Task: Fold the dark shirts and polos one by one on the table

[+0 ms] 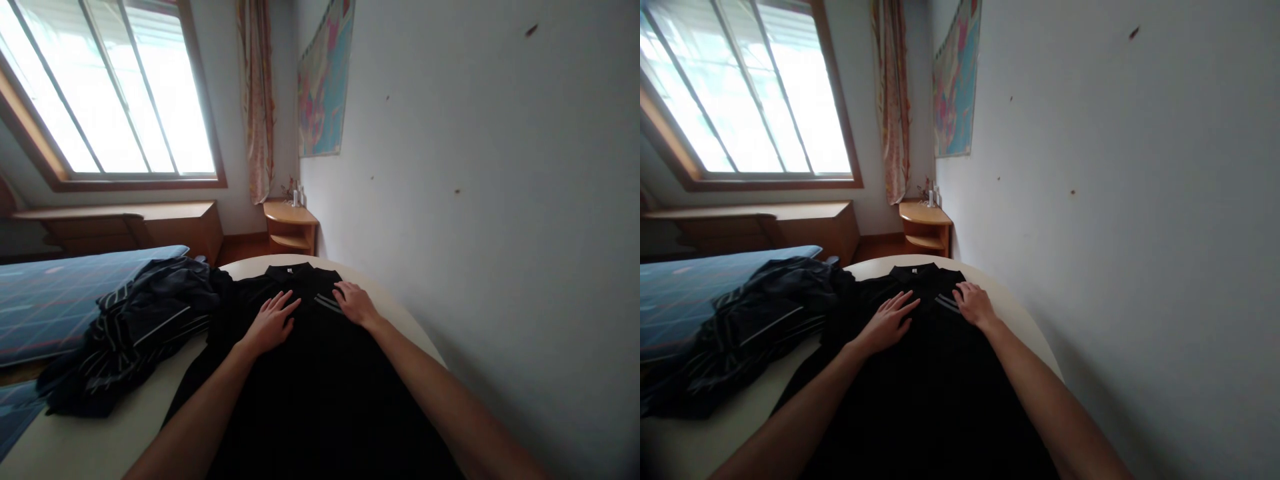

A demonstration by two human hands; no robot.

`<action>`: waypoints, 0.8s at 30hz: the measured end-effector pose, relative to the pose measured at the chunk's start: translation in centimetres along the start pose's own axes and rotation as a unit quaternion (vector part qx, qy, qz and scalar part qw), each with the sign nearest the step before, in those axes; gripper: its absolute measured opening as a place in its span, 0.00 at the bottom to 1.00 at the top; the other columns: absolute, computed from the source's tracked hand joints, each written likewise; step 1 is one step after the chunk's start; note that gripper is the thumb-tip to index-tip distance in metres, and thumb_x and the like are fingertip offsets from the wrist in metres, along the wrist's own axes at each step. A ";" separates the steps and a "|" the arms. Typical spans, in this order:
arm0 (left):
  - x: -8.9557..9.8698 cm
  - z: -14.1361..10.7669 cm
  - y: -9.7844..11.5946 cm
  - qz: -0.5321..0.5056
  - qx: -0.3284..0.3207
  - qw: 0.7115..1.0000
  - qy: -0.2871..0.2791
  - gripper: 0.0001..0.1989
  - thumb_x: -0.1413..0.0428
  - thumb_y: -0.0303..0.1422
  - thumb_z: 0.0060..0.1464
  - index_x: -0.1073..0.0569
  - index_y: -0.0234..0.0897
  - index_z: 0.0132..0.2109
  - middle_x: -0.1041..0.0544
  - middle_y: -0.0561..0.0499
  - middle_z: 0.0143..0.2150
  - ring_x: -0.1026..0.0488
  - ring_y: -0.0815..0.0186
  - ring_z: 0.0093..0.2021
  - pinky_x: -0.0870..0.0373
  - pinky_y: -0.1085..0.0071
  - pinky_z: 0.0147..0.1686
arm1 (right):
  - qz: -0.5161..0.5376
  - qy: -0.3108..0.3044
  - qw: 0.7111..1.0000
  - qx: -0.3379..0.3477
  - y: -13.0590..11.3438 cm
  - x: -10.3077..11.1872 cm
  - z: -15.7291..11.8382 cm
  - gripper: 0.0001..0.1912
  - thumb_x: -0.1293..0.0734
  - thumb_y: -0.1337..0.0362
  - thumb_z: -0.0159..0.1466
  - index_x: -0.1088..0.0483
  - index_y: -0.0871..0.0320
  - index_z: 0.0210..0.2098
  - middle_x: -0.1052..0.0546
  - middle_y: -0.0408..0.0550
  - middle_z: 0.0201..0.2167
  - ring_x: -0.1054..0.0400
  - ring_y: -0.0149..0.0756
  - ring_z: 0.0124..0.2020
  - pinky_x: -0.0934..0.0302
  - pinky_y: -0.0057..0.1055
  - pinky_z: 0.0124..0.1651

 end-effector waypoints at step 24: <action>-2.4 -0.1 5.9 -0.020 -0.028 0.998 -0.055 0.31 0.53 0.44 0.63 0.43 0.44 0.70 0.46 0.47 0.73 0.52 0.56 0.72 0.60 0.53 0.70 | 0.040 -0.018 0.991 -0.126 5.8 3.3 -3.9 0.13 0.31 0.58 0.61 0.28 0.58 0.43 0.20 0.50 0.38 0.27 0.37 0.38 0.39 0.28 0.40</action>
Point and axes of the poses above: each hand's wrist, its own z-axis towards the middle knuckle, its own x-axis out of the back of the hand, y = z × x, the point moved 10 cm from there along z, towards the middle knuckle
